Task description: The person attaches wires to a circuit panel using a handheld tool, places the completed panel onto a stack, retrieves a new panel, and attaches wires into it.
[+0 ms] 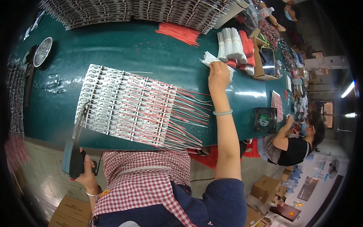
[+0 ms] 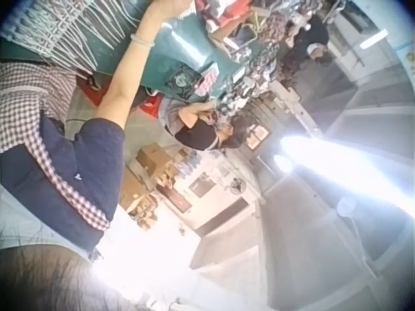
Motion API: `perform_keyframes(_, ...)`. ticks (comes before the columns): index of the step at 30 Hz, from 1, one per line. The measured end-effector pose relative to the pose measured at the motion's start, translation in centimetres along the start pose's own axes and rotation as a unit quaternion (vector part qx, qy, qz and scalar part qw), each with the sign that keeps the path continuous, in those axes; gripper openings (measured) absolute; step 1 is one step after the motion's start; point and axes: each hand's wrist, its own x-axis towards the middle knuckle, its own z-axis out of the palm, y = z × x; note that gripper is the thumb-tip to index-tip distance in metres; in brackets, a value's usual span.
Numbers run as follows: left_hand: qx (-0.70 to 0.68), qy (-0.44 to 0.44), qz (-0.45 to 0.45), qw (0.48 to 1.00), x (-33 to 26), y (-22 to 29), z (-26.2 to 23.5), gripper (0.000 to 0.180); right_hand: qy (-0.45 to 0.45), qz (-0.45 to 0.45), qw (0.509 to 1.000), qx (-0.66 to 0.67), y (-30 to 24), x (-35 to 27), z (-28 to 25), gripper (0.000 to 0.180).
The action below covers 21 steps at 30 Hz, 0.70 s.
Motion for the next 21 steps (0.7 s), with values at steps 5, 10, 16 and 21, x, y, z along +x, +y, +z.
perform_keyframes(5, -0.013, 0.015, -0.016, 1.0, -0.1, 0.0, -0.5, 0.031, 0.004, -0.055, 0.998, 0.004, -3.2, 2.4, -2.7, 0.007)
perform_keyframes(10, 0.016, 0.024, 0.018, 0.999, 0.0, -0.9, -0.8, 0.032, -0.129, -0.169, 0.976, -0.044, -8.8, 5.5, -6.2, 0.015)
perform_keyframes(16, -0.132, 0.003, -0.125, 0.983, -0.2, 1.4, -0.8, 0.043, -0.234, -0.279, 0.92, -0.144, -12.9, 5.6, -4.4, 0.007)
perform_keyframes(21, -0.14, 0.06, -0.114, 0.982, -1.1, 1.6, -1.2, 0.039, -0.222, -0.232, 0.941, -0.111, -14.6, 5.9, -5.0, 0.009)
